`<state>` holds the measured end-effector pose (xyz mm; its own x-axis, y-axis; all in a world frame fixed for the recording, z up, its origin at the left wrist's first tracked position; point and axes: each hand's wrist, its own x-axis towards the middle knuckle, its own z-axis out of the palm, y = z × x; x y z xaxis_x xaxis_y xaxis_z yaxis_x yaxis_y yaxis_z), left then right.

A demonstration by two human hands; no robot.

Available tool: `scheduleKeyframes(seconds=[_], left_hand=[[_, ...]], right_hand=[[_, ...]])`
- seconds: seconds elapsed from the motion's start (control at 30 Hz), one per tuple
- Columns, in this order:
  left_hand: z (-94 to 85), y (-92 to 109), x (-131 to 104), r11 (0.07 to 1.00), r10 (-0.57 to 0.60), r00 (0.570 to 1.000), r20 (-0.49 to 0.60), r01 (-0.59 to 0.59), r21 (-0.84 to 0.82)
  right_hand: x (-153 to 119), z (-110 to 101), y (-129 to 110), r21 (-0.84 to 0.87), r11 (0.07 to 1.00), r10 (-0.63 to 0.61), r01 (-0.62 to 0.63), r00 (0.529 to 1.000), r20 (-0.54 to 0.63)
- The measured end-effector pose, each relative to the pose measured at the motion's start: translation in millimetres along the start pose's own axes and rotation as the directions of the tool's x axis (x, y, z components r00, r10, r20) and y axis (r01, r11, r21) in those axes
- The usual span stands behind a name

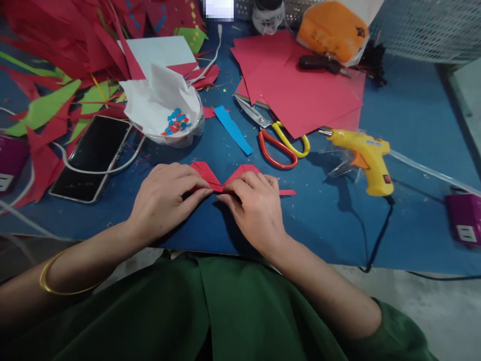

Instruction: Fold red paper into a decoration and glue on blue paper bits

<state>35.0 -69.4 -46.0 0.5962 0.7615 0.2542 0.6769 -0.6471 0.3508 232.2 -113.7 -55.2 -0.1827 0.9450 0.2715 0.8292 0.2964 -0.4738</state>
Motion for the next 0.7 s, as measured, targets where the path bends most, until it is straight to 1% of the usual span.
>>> scheduleKeyframes(seconds=[0.13,0.33,0.47,0.57,0.7], left_hand=[[0.3,0.9,2.0,0.999,-0.042,0.999,-0.007,0.042,-0.035],[2.0,-0.9,3.1,0.994,-0.064,0.998,-0.028,0.061,-0.094],[2.9,-0.4,2.5,0.996,-0.065,0.997,-0.038,0.063,-0.057],[2.2,0.6,2.5,0.999,-0.05,0.998,-0.031,0.05,-0.004],[1.5,0.3,2.7,0.998,-0.02,0.999,-0.049,0.023,0.06]], right_hand=[[1.1,-0.8,-1.4,0.019,0.999,0.048,-0.048,0.999,-0.006],[8.5,-2.4,-8.3,0.022,0.987,0.157,-0.158,0.987,0.04],[9.2,-1.8,-9.1,0.015,0.984,0.177,-0.178,0.983,0.047],[8.0,-0.7,-8.1,0.017,0.985,0.174,-0.174,0.984,0.041],[7.0,0.9,-7.5,0.005,0.986,0.164,-0.164,0.986,0.028]])
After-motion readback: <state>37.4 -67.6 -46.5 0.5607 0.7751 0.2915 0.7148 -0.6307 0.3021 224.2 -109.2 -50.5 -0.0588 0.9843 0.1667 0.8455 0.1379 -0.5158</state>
